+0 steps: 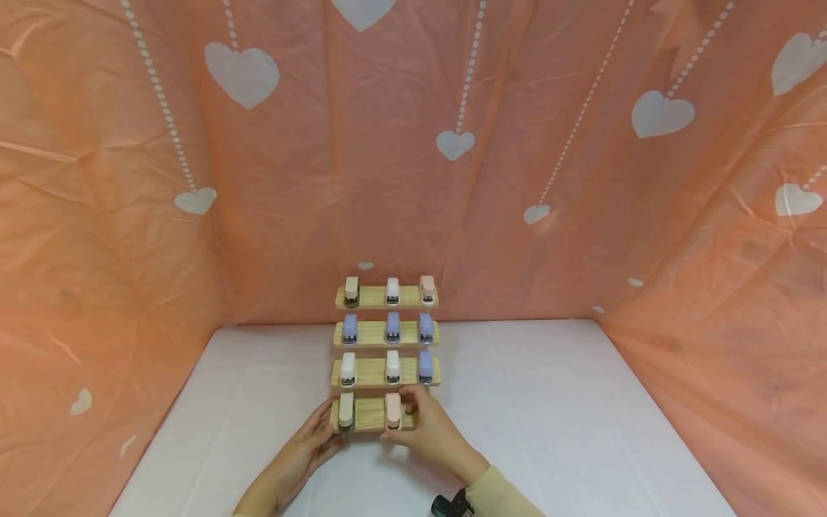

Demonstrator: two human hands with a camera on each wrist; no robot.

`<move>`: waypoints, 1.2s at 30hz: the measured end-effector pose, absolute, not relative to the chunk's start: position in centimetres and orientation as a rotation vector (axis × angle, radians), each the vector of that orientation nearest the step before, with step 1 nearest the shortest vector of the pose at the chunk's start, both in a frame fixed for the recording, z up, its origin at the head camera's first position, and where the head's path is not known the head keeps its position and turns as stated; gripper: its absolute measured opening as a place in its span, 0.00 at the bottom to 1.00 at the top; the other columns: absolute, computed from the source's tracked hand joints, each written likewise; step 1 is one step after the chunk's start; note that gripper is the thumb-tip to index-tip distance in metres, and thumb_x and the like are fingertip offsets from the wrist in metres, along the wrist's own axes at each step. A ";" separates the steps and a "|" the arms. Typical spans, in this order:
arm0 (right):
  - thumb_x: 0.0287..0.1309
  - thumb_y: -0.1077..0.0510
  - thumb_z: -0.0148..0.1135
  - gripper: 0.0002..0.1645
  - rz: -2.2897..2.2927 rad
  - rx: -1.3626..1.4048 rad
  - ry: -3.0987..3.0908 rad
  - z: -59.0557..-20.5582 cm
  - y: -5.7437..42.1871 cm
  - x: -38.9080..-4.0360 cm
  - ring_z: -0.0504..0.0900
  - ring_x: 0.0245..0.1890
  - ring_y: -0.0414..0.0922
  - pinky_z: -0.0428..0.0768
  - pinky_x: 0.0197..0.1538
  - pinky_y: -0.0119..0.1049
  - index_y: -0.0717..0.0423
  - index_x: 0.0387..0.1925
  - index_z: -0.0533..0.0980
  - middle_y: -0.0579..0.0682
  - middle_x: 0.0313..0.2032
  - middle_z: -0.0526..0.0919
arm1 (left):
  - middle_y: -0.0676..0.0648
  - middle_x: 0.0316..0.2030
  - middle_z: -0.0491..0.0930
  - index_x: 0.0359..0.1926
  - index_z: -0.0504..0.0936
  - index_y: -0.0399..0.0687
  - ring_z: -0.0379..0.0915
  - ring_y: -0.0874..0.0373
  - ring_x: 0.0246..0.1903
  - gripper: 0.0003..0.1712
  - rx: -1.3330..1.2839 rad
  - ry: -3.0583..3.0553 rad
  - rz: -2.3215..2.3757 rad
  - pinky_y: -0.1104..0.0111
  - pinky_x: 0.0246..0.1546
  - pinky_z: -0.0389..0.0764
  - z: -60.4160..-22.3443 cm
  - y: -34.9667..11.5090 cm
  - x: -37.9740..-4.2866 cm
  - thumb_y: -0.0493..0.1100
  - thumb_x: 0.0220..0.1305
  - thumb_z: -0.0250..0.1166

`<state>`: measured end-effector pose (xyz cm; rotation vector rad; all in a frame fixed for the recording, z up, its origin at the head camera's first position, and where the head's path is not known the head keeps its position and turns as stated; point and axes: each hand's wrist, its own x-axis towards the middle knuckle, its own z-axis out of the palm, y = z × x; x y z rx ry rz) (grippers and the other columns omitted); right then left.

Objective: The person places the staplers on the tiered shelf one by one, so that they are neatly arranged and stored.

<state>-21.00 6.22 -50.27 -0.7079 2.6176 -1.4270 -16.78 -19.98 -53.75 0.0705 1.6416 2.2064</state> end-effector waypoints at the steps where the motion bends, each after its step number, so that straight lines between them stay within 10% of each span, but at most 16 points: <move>1: 0.45 0.43 0.76 0.41 -1.409 -0.714 2.622 -50.2 6.4 -21.0 0.73 0.42 0.41 0.77 0.43 0.34 0.51 0.57 0.66 0.43 0.43 0.74 | 0.36 0.75 0.36 0.77 0.39 0.56 0.38 0.42 0.72 0.38 0.073 1.640 2.207 0.57 0.68 0.62 -53.7 -19.9 -16.8 0.47 0.76 0.48; 36: 0.45 0.42 0.76 0.31 -1.334 -0.708 2.750 -50.4 6.3 -21.1 0.71 0.39 0.42 0.75 0.42 0.33 0.50 0.43 0.68 0.43 0.37 0.71 | 0.39 0.75 0.31 0.77 0.39 0.52 0.38 0.40 0.71 0.38 0.020 1.652 2.221 0.56 0.67 0.62 -53.1 -19.7 -16.9 0.46 0.75 0.49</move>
